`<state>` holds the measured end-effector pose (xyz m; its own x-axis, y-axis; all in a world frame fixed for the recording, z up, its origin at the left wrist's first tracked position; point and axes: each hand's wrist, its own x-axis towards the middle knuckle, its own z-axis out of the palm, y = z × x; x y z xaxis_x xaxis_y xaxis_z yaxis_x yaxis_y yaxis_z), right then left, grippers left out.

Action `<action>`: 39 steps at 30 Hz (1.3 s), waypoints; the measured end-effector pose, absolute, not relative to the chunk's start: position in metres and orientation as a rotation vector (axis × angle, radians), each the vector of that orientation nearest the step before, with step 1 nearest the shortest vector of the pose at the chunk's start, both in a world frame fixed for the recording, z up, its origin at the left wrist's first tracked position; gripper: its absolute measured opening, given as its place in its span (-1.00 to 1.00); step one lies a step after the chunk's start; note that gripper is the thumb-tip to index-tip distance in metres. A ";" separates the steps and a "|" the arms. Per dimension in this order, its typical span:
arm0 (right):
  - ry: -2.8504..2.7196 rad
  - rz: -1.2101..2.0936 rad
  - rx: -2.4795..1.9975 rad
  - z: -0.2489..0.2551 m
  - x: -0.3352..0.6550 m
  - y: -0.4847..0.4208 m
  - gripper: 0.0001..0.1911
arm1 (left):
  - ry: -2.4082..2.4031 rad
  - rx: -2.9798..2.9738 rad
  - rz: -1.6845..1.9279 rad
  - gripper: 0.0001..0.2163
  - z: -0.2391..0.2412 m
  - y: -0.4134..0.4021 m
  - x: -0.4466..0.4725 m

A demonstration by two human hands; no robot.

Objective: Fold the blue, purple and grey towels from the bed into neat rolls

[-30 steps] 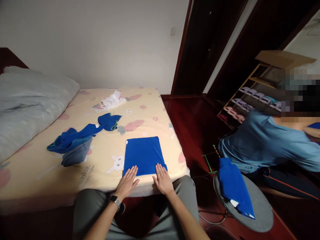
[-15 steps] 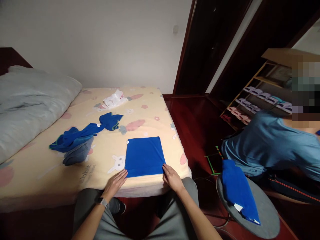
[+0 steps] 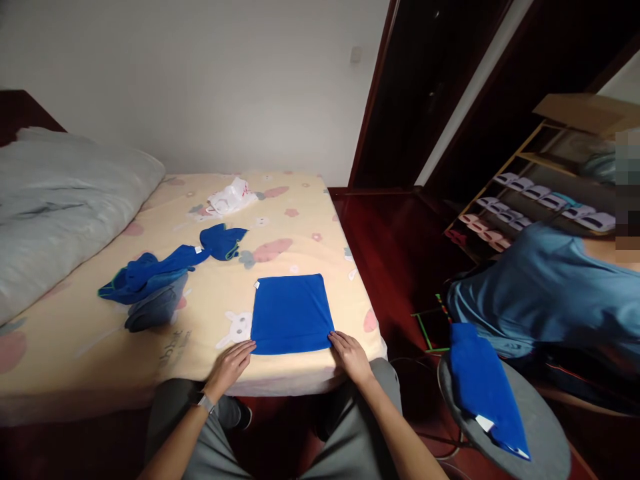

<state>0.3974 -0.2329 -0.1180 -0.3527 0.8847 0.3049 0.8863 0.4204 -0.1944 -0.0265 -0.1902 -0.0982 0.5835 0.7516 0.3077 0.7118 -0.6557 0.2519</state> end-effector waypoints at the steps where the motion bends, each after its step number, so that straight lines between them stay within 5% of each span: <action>1: -2.349 -0.013 -1.507 -0.115 0.400 -0.234 -0.47 | 1.263 2.702 0.602 -0.64 -0.097 -0.192 -0.027; 10: -2.486 0.045 -1.362 -0.109 0.410 -0.261 -0.41 | 1.122 2.791 0.547 -0.64 -0.092 -0.214 -0.036; 22: -1.711 0.636 -1.621 -0.113 0.392 -0.246 -0.61 | 1.542 2.221 0.891 -0.72 -0.112 -0.208 -0.016; 39: -2.046 -0.062 -1.970 -0.109 0.370 -0.221 -0.59 | 1.919 2.542 0.588 -0.62 -0.105 -0.202 0.016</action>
<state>0.3699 -0.2206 -0.1095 -0.0148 0.9700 0.2426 0.9829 0.0586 -0.1744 0.0157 -0.2022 -0.1050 0.2339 0.9101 0.3421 0.9455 -0.2948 0.1380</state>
